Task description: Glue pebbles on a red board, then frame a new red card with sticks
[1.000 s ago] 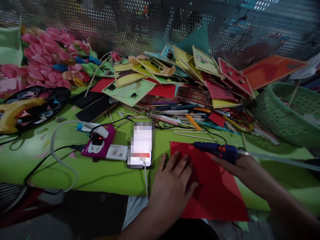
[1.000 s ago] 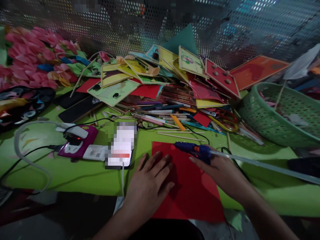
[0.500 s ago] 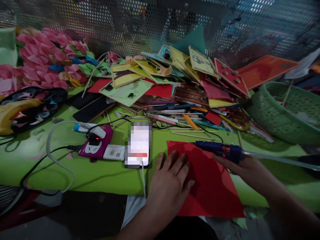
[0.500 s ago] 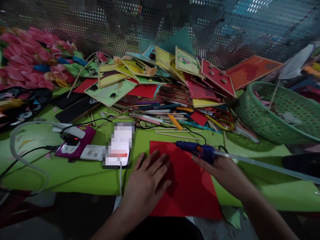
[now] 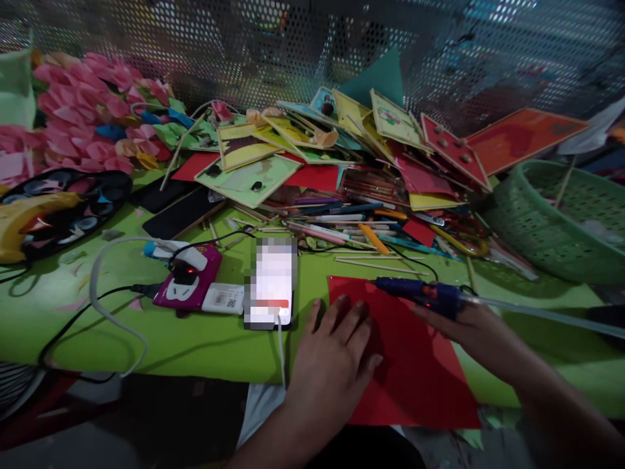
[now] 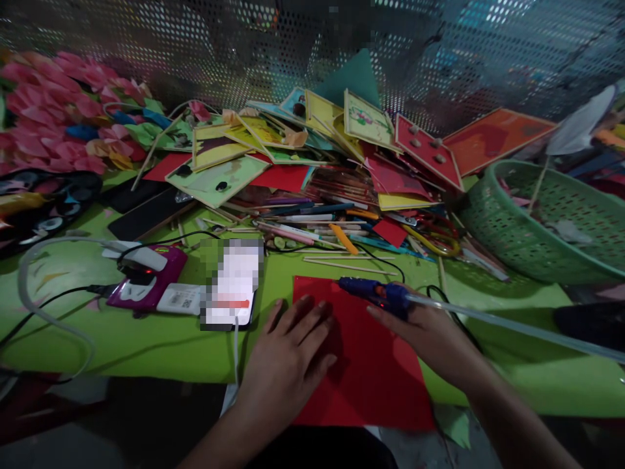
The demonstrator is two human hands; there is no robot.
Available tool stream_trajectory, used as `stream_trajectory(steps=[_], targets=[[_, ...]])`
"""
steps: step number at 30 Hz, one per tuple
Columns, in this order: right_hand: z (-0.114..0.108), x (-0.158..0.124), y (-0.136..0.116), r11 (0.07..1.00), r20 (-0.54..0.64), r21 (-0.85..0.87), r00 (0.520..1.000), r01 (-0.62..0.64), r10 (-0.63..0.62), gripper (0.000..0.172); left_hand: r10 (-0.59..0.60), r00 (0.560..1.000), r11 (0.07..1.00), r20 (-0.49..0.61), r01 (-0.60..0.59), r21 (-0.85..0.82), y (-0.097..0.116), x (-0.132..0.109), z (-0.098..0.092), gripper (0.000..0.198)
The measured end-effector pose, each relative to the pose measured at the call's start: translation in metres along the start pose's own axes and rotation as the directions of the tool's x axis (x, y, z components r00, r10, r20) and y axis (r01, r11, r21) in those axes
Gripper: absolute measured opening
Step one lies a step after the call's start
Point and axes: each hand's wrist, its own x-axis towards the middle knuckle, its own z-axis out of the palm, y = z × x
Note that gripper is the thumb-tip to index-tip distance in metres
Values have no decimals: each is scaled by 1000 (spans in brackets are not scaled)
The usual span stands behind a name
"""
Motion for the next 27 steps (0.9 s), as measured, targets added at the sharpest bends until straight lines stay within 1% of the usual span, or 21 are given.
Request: stream_trajectory(steps=[4, 10, 16, 21, 24, 27], targets=[[0, 0, -4, 1000, -5, -14, 1000, -12, 12, 42, -4, 1000, 1000, -9, 4, -16, 0, 0, 0, 41], [-4, -3, 0, 999, -11, 7, 999, -32, 32, 38, 6, 1000, 1000, 12, -6, 13, 0, 0, -1, 43], [0, -1, -3, 1000, -9, 7, 1000, -23, 23, 39, -1, 1000, 1000, -22, 1, 2, 1, 0, 0, 41], [-6, -5, 7, 999, -6, -9, 999, -48, 48, 43, 4, 1000, 1000, -7, -4, 13, 0, 0, 0, 42], [-10, -9, 14, 997, 16, -1, 997, -79, 79, 47, 13, 1000, 1000, -14, -13, 26, 0, -1, 1, 42], [-9, -10, 15, 996, 32, 4, 995, -91, 91, 48, 17, 1000, 999, -20, -17, 33, 0, -2, 1, 42]])
